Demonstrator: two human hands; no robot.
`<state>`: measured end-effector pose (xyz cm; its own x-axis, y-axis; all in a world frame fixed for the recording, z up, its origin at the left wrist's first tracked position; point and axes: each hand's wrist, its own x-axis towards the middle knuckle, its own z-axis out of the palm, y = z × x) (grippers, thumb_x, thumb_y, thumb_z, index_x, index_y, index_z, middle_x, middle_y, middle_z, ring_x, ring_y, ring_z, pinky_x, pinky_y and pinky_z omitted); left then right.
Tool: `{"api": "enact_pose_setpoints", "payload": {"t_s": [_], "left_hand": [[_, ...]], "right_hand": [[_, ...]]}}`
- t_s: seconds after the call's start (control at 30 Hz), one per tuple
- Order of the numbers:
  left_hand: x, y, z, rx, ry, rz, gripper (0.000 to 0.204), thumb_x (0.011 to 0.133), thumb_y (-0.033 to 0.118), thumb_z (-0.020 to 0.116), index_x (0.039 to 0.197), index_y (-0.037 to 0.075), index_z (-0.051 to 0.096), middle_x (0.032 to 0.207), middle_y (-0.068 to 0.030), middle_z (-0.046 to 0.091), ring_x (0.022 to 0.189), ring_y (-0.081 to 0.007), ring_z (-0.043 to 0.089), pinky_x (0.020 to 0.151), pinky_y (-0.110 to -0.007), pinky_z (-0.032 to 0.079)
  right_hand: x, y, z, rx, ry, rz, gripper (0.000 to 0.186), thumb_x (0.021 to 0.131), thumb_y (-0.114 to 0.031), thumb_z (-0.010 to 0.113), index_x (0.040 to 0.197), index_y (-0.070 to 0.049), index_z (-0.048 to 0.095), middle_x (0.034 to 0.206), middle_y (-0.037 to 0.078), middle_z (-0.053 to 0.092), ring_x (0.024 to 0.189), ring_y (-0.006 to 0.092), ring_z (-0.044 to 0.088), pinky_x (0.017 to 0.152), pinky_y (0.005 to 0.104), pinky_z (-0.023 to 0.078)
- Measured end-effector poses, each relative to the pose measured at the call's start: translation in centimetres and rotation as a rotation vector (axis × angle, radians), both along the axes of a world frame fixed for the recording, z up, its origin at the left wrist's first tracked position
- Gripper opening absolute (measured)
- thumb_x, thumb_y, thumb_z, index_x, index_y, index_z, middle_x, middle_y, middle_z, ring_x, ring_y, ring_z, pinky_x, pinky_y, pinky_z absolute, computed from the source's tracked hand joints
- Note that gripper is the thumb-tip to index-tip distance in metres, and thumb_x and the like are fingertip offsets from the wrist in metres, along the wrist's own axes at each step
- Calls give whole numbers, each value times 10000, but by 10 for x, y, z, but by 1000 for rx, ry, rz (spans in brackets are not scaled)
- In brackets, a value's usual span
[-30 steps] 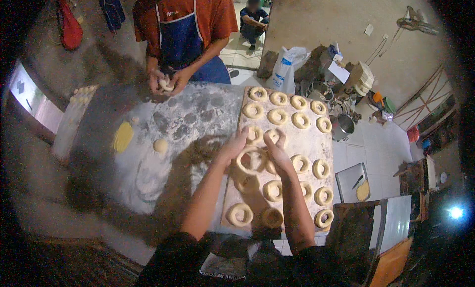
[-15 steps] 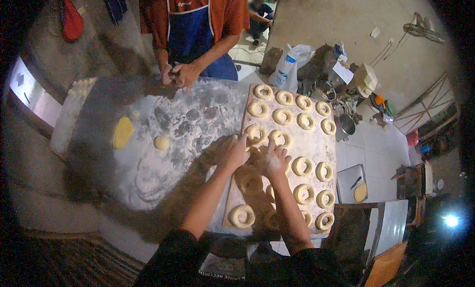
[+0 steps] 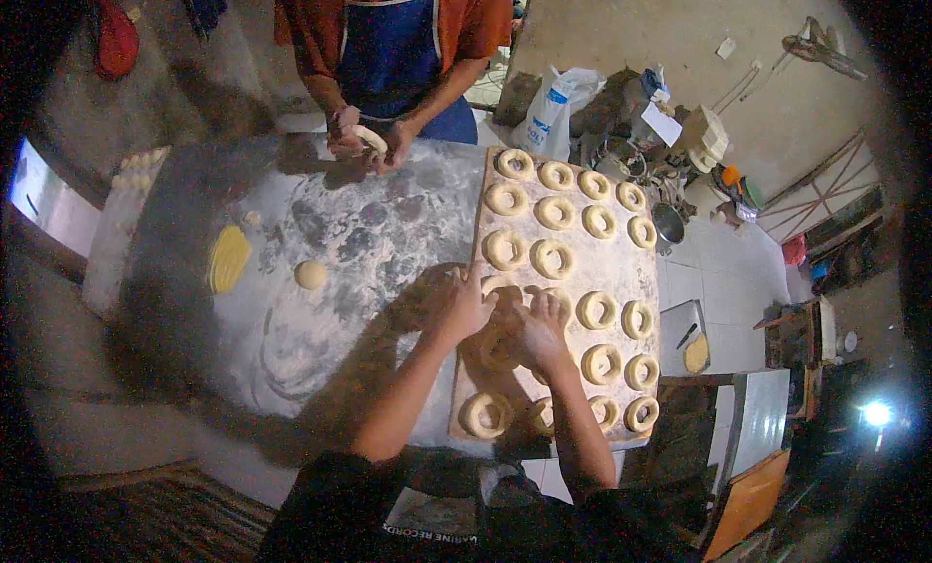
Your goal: The person shapes dough balls into ring forms by hand and places them on a wooden board. They repeatedly form rings and arrange them in rows, then carry the board to a multi-tiered rack and stack it with other boards.
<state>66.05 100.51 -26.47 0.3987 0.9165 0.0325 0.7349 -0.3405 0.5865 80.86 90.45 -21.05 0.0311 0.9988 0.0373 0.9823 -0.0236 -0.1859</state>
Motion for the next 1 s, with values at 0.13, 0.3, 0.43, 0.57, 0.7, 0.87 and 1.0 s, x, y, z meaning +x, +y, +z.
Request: {"api": "enact_pose_setpoints", "payload": {"t_s": [0.13, 0.3, 0.43, 0.57, 0.7, 0.87, 1.0], "left_hand": [[-11, -30, -3, 32, -344, 27, 596, 855, 236, 670, 1328, 0, 395, 1046, -305, 622, 971, -465, 611, 829, -538, 489], [-15, -80, 20, -257, -14, -24, 444, 846, 115, 614, 1236, -30, 459, 958, -275, 626, 865, -431, 637, 734, -522, 516], [-21, -80, 26, -272, -64, -112, 421, 826, 17, 547, 1227, -78, 460, 822, -317, 635, 756, -447, 656, 665, -526, 529], [-26, -79, 17, -172, -127, -115, 398, 823, 16, 559, 1192, -107, 474, 777, -315, 637, 724, -451, 656, 651, -529, 526], [-21, -81, 2, 57, -57, -89, 338, 819, 35, 594, 1128, -74, 510, 765, -277, 640, 744, -443, 652, 669, -518, 528], [-38, -69, 2, 25, -406, -275, 316, 799, 70, 664, 1091, 49, 542, 704, -166, 615, 689, -345, 650, 617, -454, 515], [-63, -72, 27, -833, -1527, -371, 242, 834, 116, 660, 1039, 111, 533, 628, -48, 516, 612, -210, 592, 555, -365, 485]], "right_hand": [[-4, -18, 28, 14, 126, -138, 433, 813, -231, 675, 1229, -161, 577, 1283, 180, 528, 1176, 391, 482, 993, 557, 363], [-26, -38, 21, -186, 164, -363, 376, 796, -257, 698, 1101, -83, 561, 888, 164, 684, 853, 361, 658, 775, 474, 486], [-45, -43, 0, -140, -27, -293, 358, 812, -386, 642, 962, -62, 617, 888, 149, 698, 816, 346, 684, 708, 500, 516], [-55, -46, -3, -68, -12, -379, 336, 824, -367, 637, 944, -55, 595, 793, 155, 667, 774, 360, 670, 701, 499, 511], [-49, -42, -2, -35, -4, -264, 293, 832, -297, 638, 963, -43, 572, 841, 196, 658, 815, 375, 649, 695, 502, 499], [-33, -46, -7, 27, 822, -160, 218, 811, -154, 638, 961, -52, 517, 841, 153, 594, 864, 307, 617, 739, 427, 489], [-49, -52, 3, 99, 1548, -168, 252, 793, -87, 638, 951, -75, 442, 889, 16, 488, 871, 185, 522, 760, 345, 464]]}}
